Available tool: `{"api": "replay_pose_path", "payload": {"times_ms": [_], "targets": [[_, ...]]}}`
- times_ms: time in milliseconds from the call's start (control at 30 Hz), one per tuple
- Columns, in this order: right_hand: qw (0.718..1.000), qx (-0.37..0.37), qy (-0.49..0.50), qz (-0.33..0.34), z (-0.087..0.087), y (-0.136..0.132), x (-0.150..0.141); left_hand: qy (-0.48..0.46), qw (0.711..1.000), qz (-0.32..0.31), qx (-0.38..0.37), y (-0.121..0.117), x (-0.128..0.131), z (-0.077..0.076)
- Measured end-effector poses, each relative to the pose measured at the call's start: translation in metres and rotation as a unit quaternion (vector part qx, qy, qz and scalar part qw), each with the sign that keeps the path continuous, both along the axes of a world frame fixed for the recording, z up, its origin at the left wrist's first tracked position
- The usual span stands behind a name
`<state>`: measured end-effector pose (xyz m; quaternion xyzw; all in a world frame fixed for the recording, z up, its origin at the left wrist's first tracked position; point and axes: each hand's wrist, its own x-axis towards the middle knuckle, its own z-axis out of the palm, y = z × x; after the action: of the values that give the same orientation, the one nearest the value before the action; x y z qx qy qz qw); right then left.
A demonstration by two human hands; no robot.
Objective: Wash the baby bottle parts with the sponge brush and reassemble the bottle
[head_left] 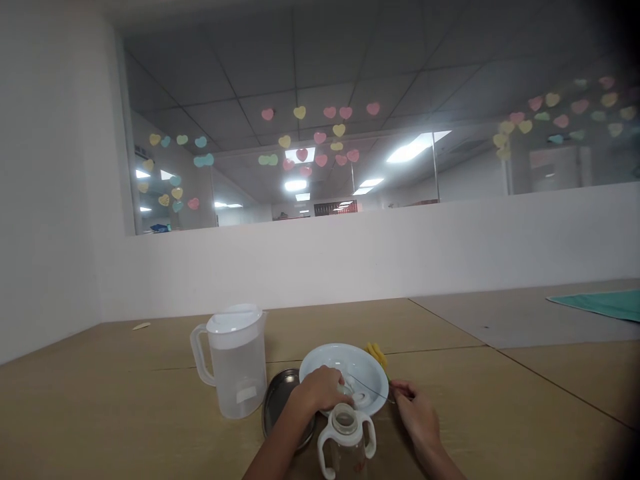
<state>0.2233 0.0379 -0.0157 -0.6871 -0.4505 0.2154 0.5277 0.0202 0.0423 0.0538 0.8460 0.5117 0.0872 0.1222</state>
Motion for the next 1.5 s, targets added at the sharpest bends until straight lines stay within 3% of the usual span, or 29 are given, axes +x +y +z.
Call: {"api": "replay_pose_path", "payload": {"times_ms": [267,667,767,900,1000,1100,1200,1300,1500], "targets": [[1.000,-0.006,-0.003,-0.013,0.005,-0.004,0.000,0.019,1.000,-0.010,0.020,0.004,-0.004,0.001],[1.000,-0.020,-0.007,-0.014,0.010,-0.009,-0.003,-0.005,0.997,0.013,0.073,-0.007,-0.010,0.020],[0.999,-0.023,-0.011,-0.026,0.008,-0.008,-0.002,-0.041,0.994,0.013,0.101,-0.006,-0.009,0.021],[0.998,-0.015,-0.008,-0.064,0.010,-0.009,-0.001,-0.159,0.976,0.037,0.147,0.001,-0.007,0.017],[0.993,0.034,0.011,-0.110,0.020,-0.014,-0.001,-0.276,0.944,0.064,0.168,0.007,-0.006,0.016],[0.988,0.095,-0.004,-0.121,0.032,-0.024,-0.005,-0.434,0.885,0.076,0.150,0.008,-0.005,0.021],[0.983,0.157,-0.079,-0.047,0.034,-0.033,-0.014,-0.608,0.790,0.035,0.070,0.002,-0.005,0.029],[0.970,0.157,-0.179,0.053,0.027,-0.036,-0.021,-0.706,0.708,0.005,0.027,-0.006,-0.005,0.040],[0.928,0.175,-0.325,0.052,0.013,-0.029,-0.019,-0.742,0.667,0.027,0.059,-0.020,-0.014,0.063]]}}
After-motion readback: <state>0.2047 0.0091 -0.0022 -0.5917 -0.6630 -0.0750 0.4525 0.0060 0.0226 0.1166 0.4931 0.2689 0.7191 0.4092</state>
